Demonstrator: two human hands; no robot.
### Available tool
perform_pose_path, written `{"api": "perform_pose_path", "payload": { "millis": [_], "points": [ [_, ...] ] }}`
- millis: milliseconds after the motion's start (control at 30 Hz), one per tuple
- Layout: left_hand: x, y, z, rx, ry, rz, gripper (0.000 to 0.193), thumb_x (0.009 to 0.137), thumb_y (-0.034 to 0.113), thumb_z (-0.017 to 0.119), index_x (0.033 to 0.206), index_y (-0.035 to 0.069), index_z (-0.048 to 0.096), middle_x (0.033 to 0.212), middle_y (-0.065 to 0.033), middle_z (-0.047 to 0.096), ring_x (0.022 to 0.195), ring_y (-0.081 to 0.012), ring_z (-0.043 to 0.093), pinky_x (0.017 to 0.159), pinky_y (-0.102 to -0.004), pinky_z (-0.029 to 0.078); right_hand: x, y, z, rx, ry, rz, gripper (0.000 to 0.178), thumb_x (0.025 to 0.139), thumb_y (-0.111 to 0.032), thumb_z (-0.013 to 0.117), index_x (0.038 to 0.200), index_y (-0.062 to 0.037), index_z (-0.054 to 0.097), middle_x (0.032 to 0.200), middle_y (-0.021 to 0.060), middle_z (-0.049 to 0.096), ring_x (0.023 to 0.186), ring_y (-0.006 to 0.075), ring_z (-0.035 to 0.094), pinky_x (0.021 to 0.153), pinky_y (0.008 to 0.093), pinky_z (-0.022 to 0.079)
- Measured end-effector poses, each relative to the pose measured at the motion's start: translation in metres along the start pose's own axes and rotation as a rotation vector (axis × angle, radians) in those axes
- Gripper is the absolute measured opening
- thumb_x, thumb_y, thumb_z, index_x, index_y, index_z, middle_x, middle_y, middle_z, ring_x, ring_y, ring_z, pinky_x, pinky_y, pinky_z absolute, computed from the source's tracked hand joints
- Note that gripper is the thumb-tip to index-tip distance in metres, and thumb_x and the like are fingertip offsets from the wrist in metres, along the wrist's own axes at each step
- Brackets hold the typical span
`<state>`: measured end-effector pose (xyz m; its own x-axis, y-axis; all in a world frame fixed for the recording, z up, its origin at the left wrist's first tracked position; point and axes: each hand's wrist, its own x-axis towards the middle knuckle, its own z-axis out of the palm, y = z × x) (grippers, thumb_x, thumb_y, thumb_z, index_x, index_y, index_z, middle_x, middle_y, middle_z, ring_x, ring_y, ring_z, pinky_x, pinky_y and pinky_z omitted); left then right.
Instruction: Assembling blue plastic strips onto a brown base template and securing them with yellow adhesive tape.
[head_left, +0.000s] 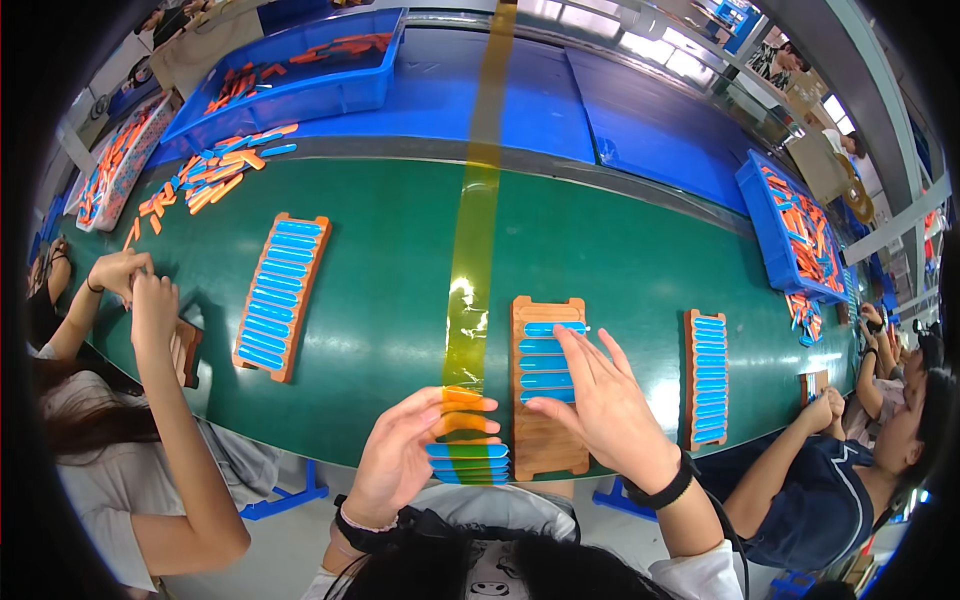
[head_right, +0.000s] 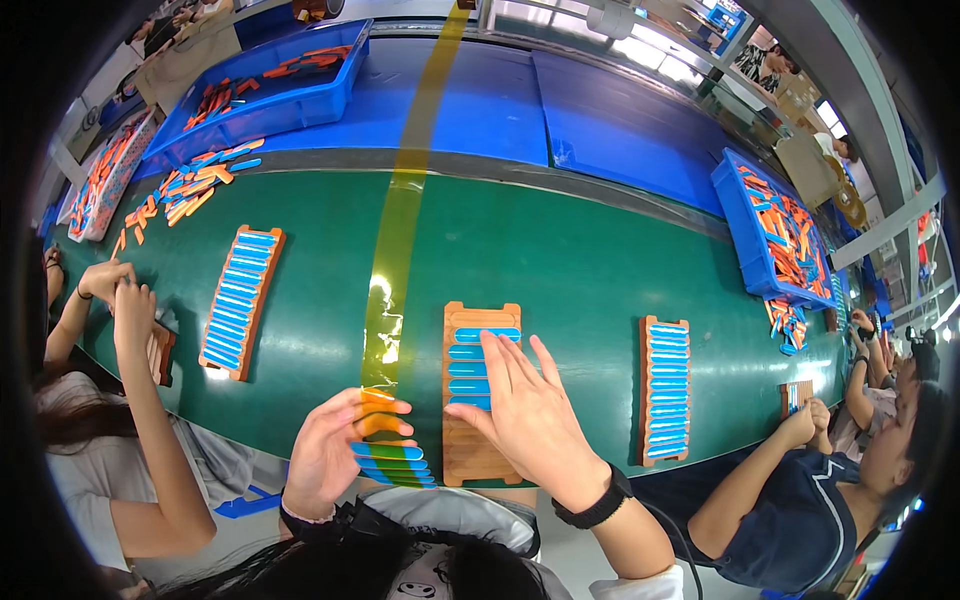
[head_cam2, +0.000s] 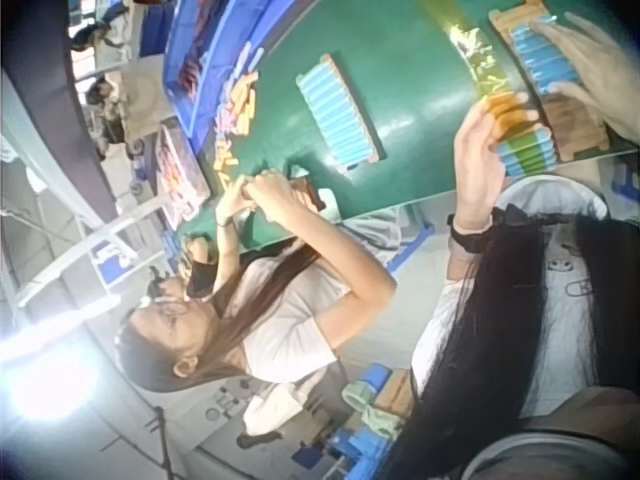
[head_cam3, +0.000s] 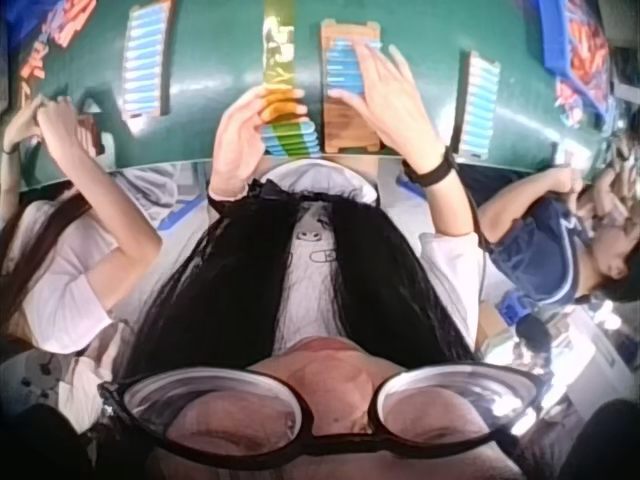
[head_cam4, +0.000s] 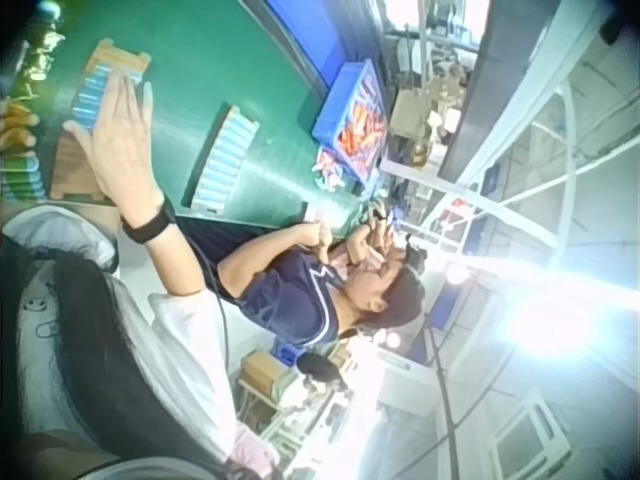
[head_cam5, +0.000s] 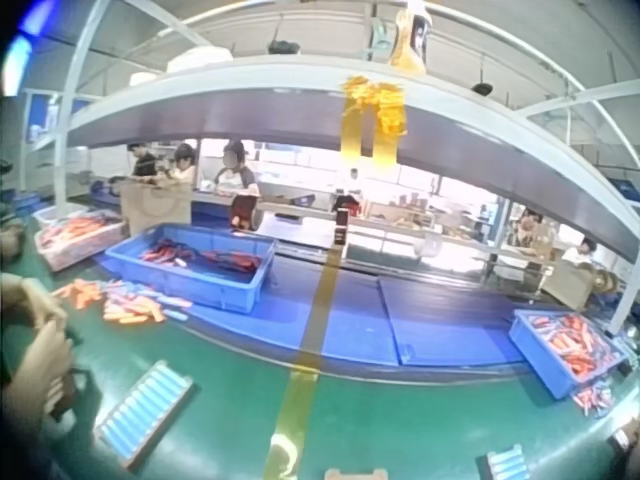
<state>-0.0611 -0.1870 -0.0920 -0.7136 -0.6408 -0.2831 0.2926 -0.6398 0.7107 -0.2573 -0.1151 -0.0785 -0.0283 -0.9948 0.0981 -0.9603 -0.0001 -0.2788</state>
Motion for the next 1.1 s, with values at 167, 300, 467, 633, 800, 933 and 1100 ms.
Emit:
{"api": "perform_pose_path", "payload": {
  "millis": [167, 300, 467, 633, 800, 933, 1100],
  "points": [
    [0.000, -0.002, -0.006, -0.030, -0.076, 0.006, 0.035, 0.088, 0.015, 0.034, 0.111, -0.009, 0.043, 0.109, -0.0236, 0.051, 0.097, -0.0303, 0.055, 0.083, -0.0403, 0.047, 0.008, 0.000, -0.006, -0.016, -0.016, -0.055, 0.068, 0.078, -0.041, 0.056, 0.117, 0.0104, 0.036, 0.105, 0.0218, 0.052, 0.104, 0.0304, 0.050, 0.097, 0.0424, 0.030],
    [0.001, -0.002, -0.005, -0.014, -0.047, -0.001, 0.035, 0.087, 0.016, 0.036, 0.109, -0.009, 0.043, 0.107, -0.0242, 0.051, 0.094, -0.0300, 0.056, 0.081, -0.0437, 0.047, 0.010, 0.004, -0.005, 0.057, -0.021, -0.063, 0.066, 0.078, -0.040, 0.057, 0.117, 0.0093, 0.037, 0.104, 0.0203, 0.052, 0.103, 0.0320, 0.050, 0.094, 0.0416, 0.034],
    [0.002, -0.003, -0.004, -0.044, -0.095, -0.005, 0.034, 0.088, 0.014, 0.034, 0.112, -0.008, 0.043, 0.110, -0.0230, 0.051, 0.097, -0.0297, 0.055, 0.082, -0.0402, 0.048, 0.006, 0.007, -0.011, 0.401, 0.057, 0.106, 0.052, 0.081, -0.030, 0.058, 0.117, 0.0030, 0.041, 0.107, 0.0184, 0.052, 0.100, 0.0342, 0.050, 0.089, 0.0403, 0.039],
    [0.003, -0.006, 0.005, -0.177, -0.279, -0.081, 0.033, 0.088, 0.010, 0.037, 0.116, -0.006, 0.040, 0.111, -0.0173, 0.050, 0.103, -0.0243, 0.051, 0.088, -0.0386, 0.043, 0.006, 0.005, -0.035, 0.812, 0.069, 0.234, 0.036, 0.083, -0.021, 0.056, 0.109, 0.0027, 0.049, 0.105, 0.0138, 0.053, 0.097, 0.0231, 0.052, 0.082, 0.0315, 0.042],
    [0.004, -0.003, 0.035, -0.129, -0.278, -0.198, 0.040, 0.088, 0.007, 0.041, 0.126, -0.003, 0.032, 0.120, -0.0085, 0.043, 0.111, -0.0160, 0.044, 0.092, -0.0341, 0.039, 0.028, 0.001, -0.045, 1.205, -0.217, 0.269, 0.028, 0.084, -0.020, 0.057, 0.100, 0.0027, 0.056, 0.089, 0.0053, 0.058, 0.078, 0.0080, 0.054, 0.068, 0.0227, 0.044],
    [-0.003, 0.004, 0.053, -0.061, -0.301, -0.146, 0.052, 0.084, -0.001, 0.045, 0.131, -0.002, 0.024, 0.119, -0.0129, 0.044, 0.110, -0.0201, 0.046, 0.092, -0.0358, 0.039, 0.030, 0.006, -0.059, 1.231, -0.180, 0.274, 0.022, 0.084, -0.017, 0.056, 0.090, 0.0043, 0.060, 0.077, 0.0045, 0.061, 0.068, 0.0060, 0.054, 0.062, 0.0195, 0.044],
    [-0.010, -0.018, 0.056, 0.161, -0.211, 0.066, 0.060, 0.082, -0.003, 0.052, 0.133, 0.007, 0.021, 0.120, -0.0120, 0.046, 0.110, -0.0190, 0.046, 0.091, -0.0324, 0.040, 0.028, 0.005, -0.092, 1.303, 0.069, 0.130, 0.020, 0.083, -0.016, 0.058, 0.084, 0.0029, 0.062, 0.076, 0.0054, 0.063, 0.066, 0.0059, 0.054, 0.056, 0.0198, 0.043]
  ]
}}
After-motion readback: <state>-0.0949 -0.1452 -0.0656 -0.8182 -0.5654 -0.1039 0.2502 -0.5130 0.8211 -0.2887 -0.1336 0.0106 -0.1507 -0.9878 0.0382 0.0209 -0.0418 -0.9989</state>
